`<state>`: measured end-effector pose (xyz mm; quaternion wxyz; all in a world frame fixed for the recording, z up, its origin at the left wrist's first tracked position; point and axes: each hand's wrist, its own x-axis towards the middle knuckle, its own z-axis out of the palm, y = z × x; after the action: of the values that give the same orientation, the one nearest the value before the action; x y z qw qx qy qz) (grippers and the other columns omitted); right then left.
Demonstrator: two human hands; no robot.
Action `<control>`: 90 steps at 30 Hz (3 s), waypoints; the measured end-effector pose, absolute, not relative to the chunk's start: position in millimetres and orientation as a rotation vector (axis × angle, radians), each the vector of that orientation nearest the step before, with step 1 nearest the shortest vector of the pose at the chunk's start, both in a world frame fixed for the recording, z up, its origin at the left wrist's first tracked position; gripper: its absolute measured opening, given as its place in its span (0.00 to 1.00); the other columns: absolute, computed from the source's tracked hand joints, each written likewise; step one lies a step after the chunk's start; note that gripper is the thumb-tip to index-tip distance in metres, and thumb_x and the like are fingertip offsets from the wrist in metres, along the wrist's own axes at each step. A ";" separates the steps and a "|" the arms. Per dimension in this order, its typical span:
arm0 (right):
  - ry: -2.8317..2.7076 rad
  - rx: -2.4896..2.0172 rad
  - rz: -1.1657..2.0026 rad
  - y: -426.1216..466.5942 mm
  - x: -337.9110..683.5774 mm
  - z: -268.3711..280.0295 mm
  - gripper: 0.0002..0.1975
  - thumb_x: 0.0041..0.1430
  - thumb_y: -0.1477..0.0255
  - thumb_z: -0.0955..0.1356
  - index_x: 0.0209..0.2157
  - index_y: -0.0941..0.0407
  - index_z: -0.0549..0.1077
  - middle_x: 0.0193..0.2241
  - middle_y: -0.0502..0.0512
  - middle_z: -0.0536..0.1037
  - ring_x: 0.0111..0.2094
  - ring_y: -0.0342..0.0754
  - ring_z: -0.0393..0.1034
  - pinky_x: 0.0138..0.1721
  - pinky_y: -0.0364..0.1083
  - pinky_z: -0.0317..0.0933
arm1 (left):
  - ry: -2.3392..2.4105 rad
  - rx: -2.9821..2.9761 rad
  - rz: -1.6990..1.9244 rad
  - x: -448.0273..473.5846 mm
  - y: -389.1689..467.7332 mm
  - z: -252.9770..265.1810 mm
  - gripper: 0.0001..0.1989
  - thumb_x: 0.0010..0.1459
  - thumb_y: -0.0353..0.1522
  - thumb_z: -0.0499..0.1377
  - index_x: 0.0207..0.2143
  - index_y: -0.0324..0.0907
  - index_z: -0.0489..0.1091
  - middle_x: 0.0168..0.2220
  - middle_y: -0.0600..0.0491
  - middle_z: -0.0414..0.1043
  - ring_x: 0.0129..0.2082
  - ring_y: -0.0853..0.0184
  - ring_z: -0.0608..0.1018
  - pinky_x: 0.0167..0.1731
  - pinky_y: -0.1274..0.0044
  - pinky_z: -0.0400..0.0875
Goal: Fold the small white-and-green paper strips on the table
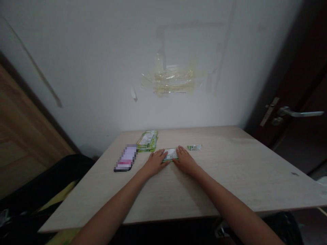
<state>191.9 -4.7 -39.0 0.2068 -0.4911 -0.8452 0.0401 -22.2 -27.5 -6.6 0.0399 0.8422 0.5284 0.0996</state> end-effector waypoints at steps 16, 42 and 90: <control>-2.491 -1.122 0.486 -6.4 211.7 -4.0 0.24 0.56 0.67 0.72 0.55 0.55 0.74 0.59 0.62 0.70 0.59 0.57 0.65 0.62 0.56 0.56 | 1.409 2.588 0.449 -46.3 -12.2 -7.4 0.26 0.60 0.43 0.61 0.58 0.44 0.70 0.63 0.43 0.65 0.62 0.55 0.67 0.62 0.65 0.60; -2.468 -1.032 0.498 -8.0 211.6 -1.2 0.21 0.54 0.76 0.69 0.51 0.53 0.77 0.56 0.58 0.73 0.57 0.55 0.64 0.62 0.56 0.55 | 1.453 2.574 0.319 -36.2 -24.3 -11.3 0.45 0.52 0.62 0.54 0.66 0.49 0.57 0.70 0.41 0.47 0.70 0.49 0.49 0.64 0.49 0.38; -2.254 -0.954 0.584 -1.3 219.0 -2.5 0.08 0.58 0.69 0.69 0.38 0.55 0.80 0.40 0.58 0.81 0.44 0.52 0.74 0.51 0.53 0.66 | 1.446 2.517 0.535 -39.0 -18.5 -0.4 0.23 0.60 0.48 0.59 0.53 0.49 0.75 0.60 0.46 0.68 0.61 0.55 0.68 0.61 0.62 0.60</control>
<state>219.0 -1.3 -2.5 0.3076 -0.3608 -0.8523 0.2210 -39.0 -18.5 -0.4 0.0948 0.8488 0.4879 0.1803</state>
